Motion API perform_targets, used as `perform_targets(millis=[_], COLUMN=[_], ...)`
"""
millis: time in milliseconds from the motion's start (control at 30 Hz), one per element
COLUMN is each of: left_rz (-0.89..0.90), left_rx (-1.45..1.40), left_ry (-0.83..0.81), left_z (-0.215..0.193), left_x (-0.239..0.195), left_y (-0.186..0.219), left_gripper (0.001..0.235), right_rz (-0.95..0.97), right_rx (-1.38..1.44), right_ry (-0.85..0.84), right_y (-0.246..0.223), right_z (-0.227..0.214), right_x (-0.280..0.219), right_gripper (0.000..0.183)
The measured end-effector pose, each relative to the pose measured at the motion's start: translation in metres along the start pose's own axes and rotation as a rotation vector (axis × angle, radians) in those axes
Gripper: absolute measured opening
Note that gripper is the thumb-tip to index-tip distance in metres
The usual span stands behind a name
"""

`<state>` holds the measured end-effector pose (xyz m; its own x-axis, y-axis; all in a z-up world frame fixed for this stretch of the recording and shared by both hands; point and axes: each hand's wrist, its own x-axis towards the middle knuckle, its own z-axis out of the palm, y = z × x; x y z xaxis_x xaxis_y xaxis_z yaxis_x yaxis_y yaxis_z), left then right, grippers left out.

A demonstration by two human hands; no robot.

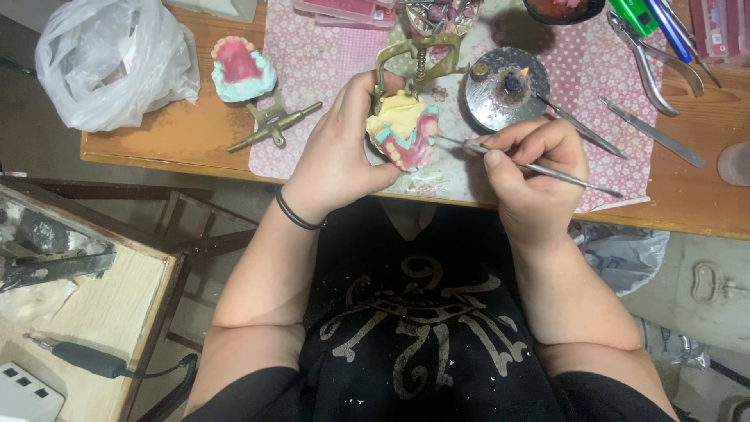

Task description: The person sculpts a dental prosthesis using a metal tool to shape pink and yellow wax on a mounted model. They apply liquid from a spray bottle to the wax and continue refining the surface details with the tool.

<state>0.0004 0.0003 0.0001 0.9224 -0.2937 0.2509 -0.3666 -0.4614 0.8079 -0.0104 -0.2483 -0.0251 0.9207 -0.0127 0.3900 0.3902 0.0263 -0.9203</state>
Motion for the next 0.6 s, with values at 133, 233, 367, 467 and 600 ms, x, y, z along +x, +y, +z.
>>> perform_targets(millis=[133, 233, 367, 467, 600], left_rz=[-0.027, -0.026, -0.026, -0.016, -0.004], left_rx=[-0.004, 0.001, -0.003, -0.006, -0.002], left_ry=[-0.006, -0.013, -0.006, -0.008, -0.007], left_z=[-0.0004, -0.0006, -0.0006, -0.0005, -0.0009], left_x=[-0.0001, -0.0001, 0.0001, -0.0001, 0.001], left_y=[0.0013, 0.0019, 0.0013, 0.0014, 0.0023], left_gripper=[0.074, 0.077, 0.075, 0.075, 0.074], right_rz=[-0.008, 0.015, 0.007, -0.007, -0.001], right_rx=[0.051, 0.049, 0.041, 0.036, 0.191], right_ry=[0.018, 0.008, 0.01, 0.006, -0.001], right_y=[0.0013, 0.0003, 0.0012, 0.0021, 0.007], right_z=[-0.0006, -0.0005, 0.0002, -0.0009, -0.0041], right_x=[-0.0008, -0.0005, -0.0001, 0.0008, 0.0016], right_gripper=[0.031, 0.03, 0.03, 0.03, 0.029])
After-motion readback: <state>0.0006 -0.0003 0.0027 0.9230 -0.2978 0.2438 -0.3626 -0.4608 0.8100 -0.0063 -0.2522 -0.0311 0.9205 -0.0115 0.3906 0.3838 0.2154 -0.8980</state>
